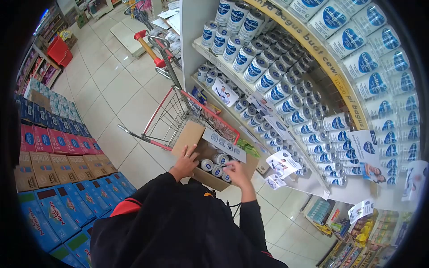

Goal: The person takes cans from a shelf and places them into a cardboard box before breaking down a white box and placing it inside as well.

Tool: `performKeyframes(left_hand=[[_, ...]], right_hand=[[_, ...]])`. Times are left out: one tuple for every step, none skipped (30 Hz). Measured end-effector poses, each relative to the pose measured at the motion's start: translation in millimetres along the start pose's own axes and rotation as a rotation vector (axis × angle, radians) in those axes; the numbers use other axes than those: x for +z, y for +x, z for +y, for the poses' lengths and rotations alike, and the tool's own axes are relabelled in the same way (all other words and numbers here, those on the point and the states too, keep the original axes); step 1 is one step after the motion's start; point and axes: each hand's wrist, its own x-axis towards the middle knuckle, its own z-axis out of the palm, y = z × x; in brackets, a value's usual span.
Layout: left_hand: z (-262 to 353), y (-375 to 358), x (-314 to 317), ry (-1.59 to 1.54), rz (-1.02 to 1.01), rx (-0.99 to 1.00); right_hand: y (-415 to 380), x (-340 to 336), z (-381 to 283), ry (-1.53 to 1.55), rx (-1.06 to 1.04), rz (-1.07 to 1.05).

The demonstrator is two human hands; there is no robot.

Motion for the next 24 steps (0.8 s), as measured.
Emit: performKeyframes(left_hand=[[-1.5, -4.9, 5.3, -0.017, 0.059, 0.01], [-3.3, -11.3, 6.7, -0.031, 0.121, 0.018], [-3.2, -15.2, 4.7, -0.027, 0.122, 0.016], [-2.8, -19.1, 1.4, -0.043, 0.11, 0.008], [-3.3, -21.6, -1.5, -0.059, 0.099, -0.002], [-4.0, -23.9, -3.3, -0.056, 0.101, -0.006], [-4.4, -25.8, -4.8, -0.07, 0.085, 0.0], [-5.5, -27.1, -6.1, -0.083, 0.071, 0.004], [-6.8, -28.5, -6.3, -0.081, 0.071, -0.007], [-8.2, -29.9, -5.3, -0.087, 0.078, 0.006], [-9.6, -30.9, -4.1, -0.094, 0.085, 0.02], [-10.9, -31.6, -2.9, -0.092, 0.086, 0.01], [-11.9, -32.3, -1.4, -0.092, 0.105, 0.021], [-12.4, -33.2, -0.2, -0.092, 0.124, 0.034], [-12.7, -34.1, 0.4, -0.092, 0.125, 0.028], [-13.2, -34.4, 0.9, -0.092, 0.124, 0.035], [-13.9, -34.5, 0.8, -0.092, 0.124, 0.043], [-14.7, -34.3, -0.1, -0.092, 0.129, 0.042], [-15.0, -34.3, -1.3, -0.105, 0.091, 0.034], [-15.0, -34.1, -2.0, -0.12, 0.051, 0.026], [-15.1, -34.0, -2.1, -0.123, 0.053, 0.028], [-15.2, -34.3, -2.0, -0.112, 0.048, 0.028], [-15.6, -33.7, -1.9, -0.1, 0.043, 0.03], [-16.4, -33.3, -0.7, -0.102, 0.045, 0.034]], right_hand=[[9.3, 14.4, 8.7, -0.038, 0.027, -0.049], [16.1, 29.8, 9.2, -0.038, 0.02, -0.048], [24.6, 43.5, 7.7, -0.167, -0.15, -0.03], [31.5, 53.8, 5.2, -0.295, -0.319, -0.012], [37.9, 60.6, 2.8, -0.294, -0.325, -0.013], [43.1, 66.2, 0.3, -0.347, -0.252, -0.048], [48.1, 70.7, 0.5, -0.401, -0.178, -0.084], [56.0, 75.5, 6.5, -0.501, -0.177, -0.098], [58.0, 77.8, 2.0, -0.503, -0.185, -0.106], [61.1, 80.4, -2.9, -0.549, -0.072, -0.145], [62.6, 83.4, -7.0, -0.595, 0.041, -0.183], [60.3, 85.9, -12.7, -0.66, 0.029, -0.139], [60.2, 89.0, -15.8, -0.663, 0.024, -0.145], [60.2, 91.6, -18.5, -0.719, 0.053, -0.13], [60.5, 93.8, -20.6, -0.775, 0.082, -0.113], [61.0, 95.1, -19.6, -0.778, 0.078, -0.114], [61.7, 94.5, -16.2, -0.793, 0.061, -0.115], [61.4, 91.5, -18.2, -0.808, 0.045, -0.115], [60.9, 86.4, -19.7, -0.812, 0.044, -0.113], [58.7, 79.1, -20.1, -0.746, 0.007, -0.106], [53.6, 70.5, -23.3, -0.678, -0.027, -0.1], [46.4, 60.5, -27.9, -0.68, -0.022, -0.098], [38.3, 48.3, -33.6, -0.523, 0.027, -0.105], [30.2, 35.5, -39.5, -0.366, 0.074, -0.111]])
